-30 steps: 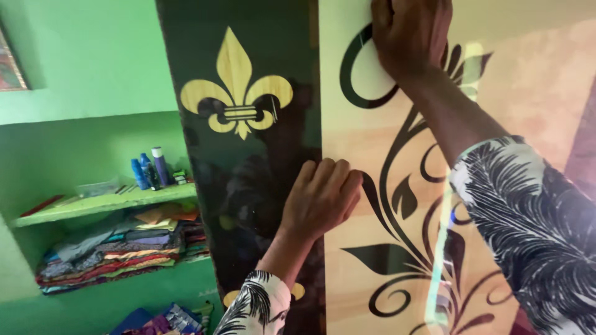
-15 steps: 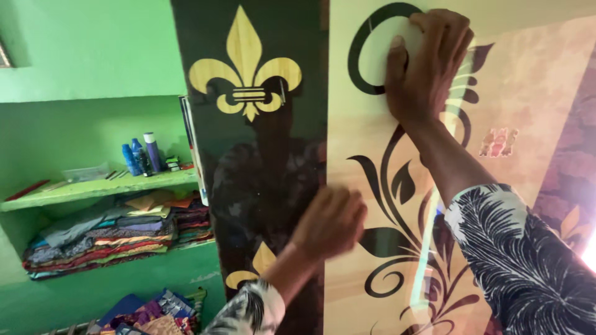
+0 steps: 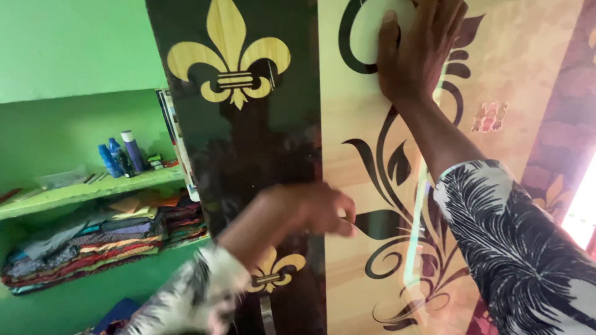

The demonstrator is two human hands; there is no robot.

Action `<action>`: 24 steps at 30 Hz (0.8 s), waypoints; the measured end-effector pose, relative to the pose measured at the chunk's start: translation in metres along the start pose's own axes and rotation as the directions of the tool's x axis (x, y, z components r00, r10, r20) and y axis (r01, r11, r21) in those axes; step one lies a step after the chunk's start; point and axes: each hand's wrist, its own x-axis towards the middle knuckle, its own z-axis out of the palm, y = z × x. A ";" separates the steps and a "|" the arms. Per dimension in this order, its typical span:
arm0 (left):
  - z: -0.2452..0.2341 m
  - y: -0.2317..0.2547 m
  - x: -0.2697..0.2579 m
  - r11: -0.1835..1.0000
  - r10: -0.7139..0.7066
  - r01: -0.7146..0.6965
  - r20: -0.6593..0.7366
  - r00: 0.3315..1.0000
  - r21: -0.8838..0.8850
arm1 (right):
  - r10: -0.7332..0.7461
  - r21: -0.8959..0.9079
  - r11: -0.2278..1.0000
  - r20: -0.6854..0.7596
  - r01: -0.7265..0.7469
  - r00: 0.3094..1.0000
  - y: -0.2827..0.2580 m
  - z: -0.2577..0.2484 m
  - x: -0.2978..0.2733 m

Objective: The person applies a large decorative wall sticker with a black floral design onto a vertical surface. They smooth the sticker with both hands to ensure adhesion and remove air bubbles, working across the surface from top to bottom.

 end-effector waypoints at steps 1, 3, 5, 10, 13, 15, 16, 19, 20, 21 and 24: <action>-0.025 -0.003 -0.003 0.995 -0.008 0.018 0.108 0.994 -0.095 | -0.044 -0.040 0.998 -0.028 0.043 0.999 0.001 -0.001 0.000; -0.079 -0.010 -0.011 0.959 -0.052 0.108 0.212 0.976 -0.261 | 0.076 0.024 0.997 0.060 -0.078 0.995 0.002 -0.001 -0.002; -0.137 -0.022 -0.031 0.975 -0.128 0.130 0.023 0.991 -0.179 | 0.141 0.053 0.988 0.119 -0.148 0.983 0.003 -0.001 -0.002; -0.227 -0.049 -0.084 0.914 0.401 -0.403 -0.237 0.885 0.043 | 0.138 0.037 0.989 0.120 -0.143 0.983 0.007 0.002 -0.006; -0.224 -0.041 -0.101 0.996 0.028 -0.066 -0.522 0.853 -0.055 | 0.085 -0.001 0.996 0.093 -0.085 0.992 0.008 0.005 -0.005; -0.211 -0.029 -0.106 0.984 -0.051 -0.047 -0.528 0.848 -0.170 | 0.081 0.019 0.996 0.090 -0.083 0.993 0.008 0.003 -0.003; -0.200 -0.025 -0.110 0.977 -0.009 -0.091 -0.460 0.888 -0.195 | 0.087 0.040 0.995 0.092 -0.091 0.992 0.007 0.002 -0.002; -0.171 -0.019 -0.121 0.954 0.064 -0.109 -0.165 0.984 -0.278 | 0.123 0.098 0.986 0.096 -0.132 0.988 0.001 0.000 0.000; -0.162 -0.016 -0.121 0.955 0.042 -0.042 -0.007 0.999 -0.293 | 0.117 0.085 0.988 0.091 -0.125 0.989 0.001 -0.002 0.001; -0.150 -0.013 -0.119 0.971 -0.062 0.071 0.046 0.997 -0.230 | 0.113 0.078 0.990 0.088 -0.120 0.990 -0.001 -0.002 0.001; -0.126 -0.014 -0.113 0.973 -0.127 0.167 0.236 0.963 -0.160 | 0.100 0.062 0.993 0.081 -0.105 0.992 -0.001 -0.002 0.001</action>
